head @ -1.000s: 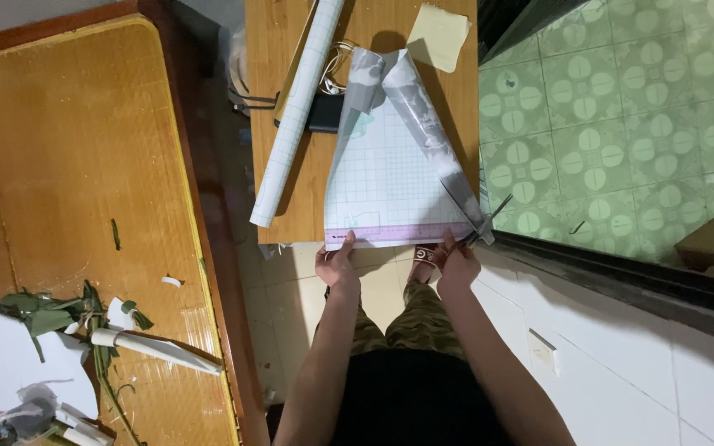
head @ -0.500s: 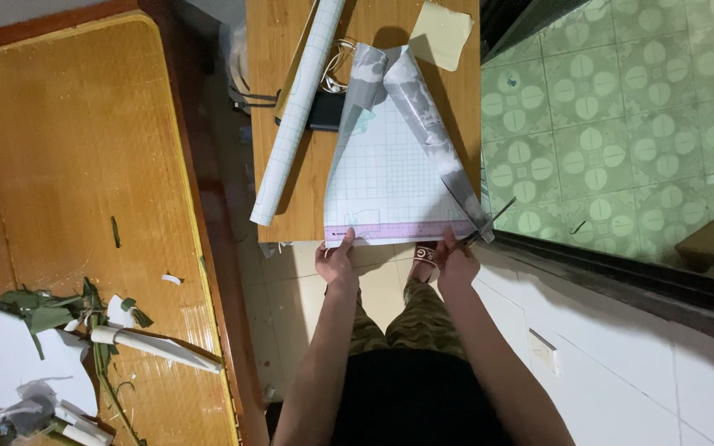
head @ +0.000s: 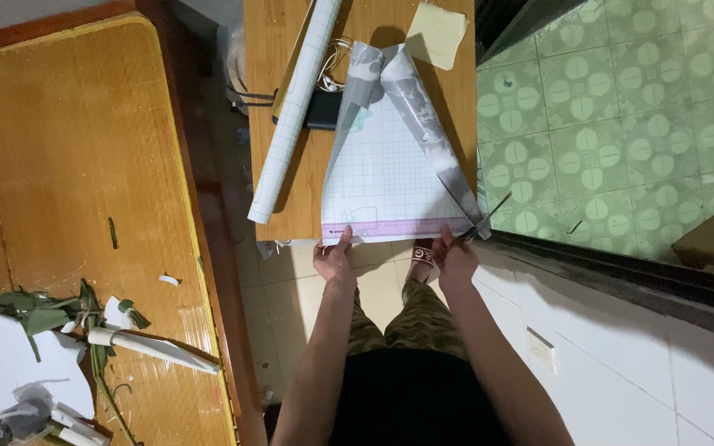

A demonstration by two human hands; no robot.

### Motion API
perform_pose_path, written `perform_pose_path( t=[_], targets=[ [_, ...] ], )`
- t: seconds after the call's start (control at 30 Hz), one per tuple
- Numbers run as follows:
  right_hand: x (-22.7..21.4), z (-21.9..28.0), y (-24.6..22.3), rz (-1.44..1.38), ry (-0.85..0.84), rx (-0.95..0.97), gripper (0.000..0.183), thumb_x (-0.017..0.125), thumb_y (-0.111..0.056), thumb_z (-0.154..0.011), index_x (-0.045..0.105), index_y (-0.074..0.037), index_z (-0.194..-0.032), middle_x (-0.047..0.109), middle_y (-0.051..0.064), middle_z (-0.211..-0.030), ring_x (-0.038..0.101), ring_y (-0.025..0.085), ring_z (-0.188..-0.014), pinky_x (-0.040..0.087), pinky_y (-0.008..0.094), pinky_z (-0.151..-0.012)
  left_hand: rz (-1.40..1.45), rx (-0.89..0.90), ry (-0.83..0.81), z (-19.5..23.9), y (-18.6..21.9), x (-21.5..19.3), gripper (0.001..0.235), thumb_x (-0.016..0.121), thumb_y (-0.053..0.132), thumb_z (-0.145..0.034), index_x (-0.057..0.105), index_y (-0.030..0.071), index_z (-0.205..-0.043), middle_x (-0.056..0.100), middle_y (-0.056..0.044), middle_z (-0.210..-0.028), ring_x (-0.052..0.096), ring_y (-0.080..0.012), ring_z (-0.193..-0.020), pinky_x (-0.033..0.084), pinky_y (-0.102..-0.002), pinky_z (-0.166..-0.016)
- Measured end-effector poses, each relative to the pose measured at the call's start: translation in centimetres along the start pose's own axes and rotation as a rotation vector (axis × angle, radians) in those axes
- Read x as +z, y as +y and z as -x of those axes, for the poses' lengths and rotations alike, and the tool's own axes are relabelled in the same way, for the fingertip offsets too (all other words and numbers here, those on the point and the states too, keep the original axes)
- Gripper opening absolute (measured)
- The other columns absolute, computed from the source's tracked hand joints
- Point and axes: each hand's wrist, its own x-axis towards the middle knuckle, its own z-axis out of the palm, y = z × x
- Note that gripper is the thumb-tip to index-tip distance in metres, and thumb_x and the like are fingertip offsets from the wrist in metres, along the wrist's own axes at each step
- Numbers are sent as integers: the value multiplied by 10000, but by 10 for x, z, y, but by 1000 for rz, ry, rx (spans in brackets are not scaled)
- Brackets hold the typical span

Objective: Measuring and cutting a piece of vinyl wrap using a ruler and scissors on a work table.

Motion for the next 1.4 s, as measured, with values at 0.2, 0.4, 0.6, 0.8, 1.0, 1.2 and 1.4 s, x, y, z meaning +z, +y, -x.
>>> perform_pose_path(
  t=[0.2,0.4,0.6,0.8,1.0,1.2,1.4],
  targets=[
    [7,25,-17,68,41,-21,232,795,-204,-955,752,-10,-1074,724,132,-841,693,171,-632,650,303,-626,40,17,10,10,6,4,666,1018,52,-628,479,90,-1016,491,-37,-792,657,-201,-693,627,-320,-774],
    [8,28,-20,144,51,-56,333,846,-288,-924,721,4,-1024,750,176,-858,725,223,-627,649,329,-587,25,36,-13,12,6,5,637,997,19,-648,474,69,-1008,495,-49,-833,619,-179,-729,621,-292,-720],
    [10,21,-13,120,95,-41,388,860,-296,-906,667,-18,-1097,751,173,-870,742,256,-649,668,336,-602,-105,231,26,10,-2,-3,754,997,92,-683,389,157,-1124,458,-29,-949,538,-139,-813,554,-225,-677],
    [24,45,-24,98,154,-80,321,850,-257,-906,660,-13,-992,722,147,-757,688,215,-519,614,296,-484,-931,615,267,-4,-15,-17,991,980,606,-557,430,181,-1264,466,-101,-1223,499,-343,-1174,346,-595,-1047],
    [32,63,-32,148,171,-145,268,804,-257,-945,707,-9,-917,702,103,-668,616,132,-423,562,275,-391,-1282,1213,203,-17,-11,-20,283,845,417,-762,675,248,-914,568,45,-1166,528,-260,-1107,355,-509,-990],
    [35,65,-33,73,194,-39,229,752,-248,-979,731,-27,-1038,722,138,-744,480,120,-394,507,288,-380,-1294,1321,-231,-37,22,-31,155,861,307,-749,718,315,-809,613,142,-904,592,-107,-978,416,-350,-863],
    [41,77,-34,27,210,27,258,756,-281,-952,735,-71,-1100,718,67,-741,596,117,-476,558,210,-442,-1285,1378,-611,-73,25,-33,105,710,195,-877,759,282,-846,630,84,-953,592,-148,-997,486,-313,-830]
  ],
)
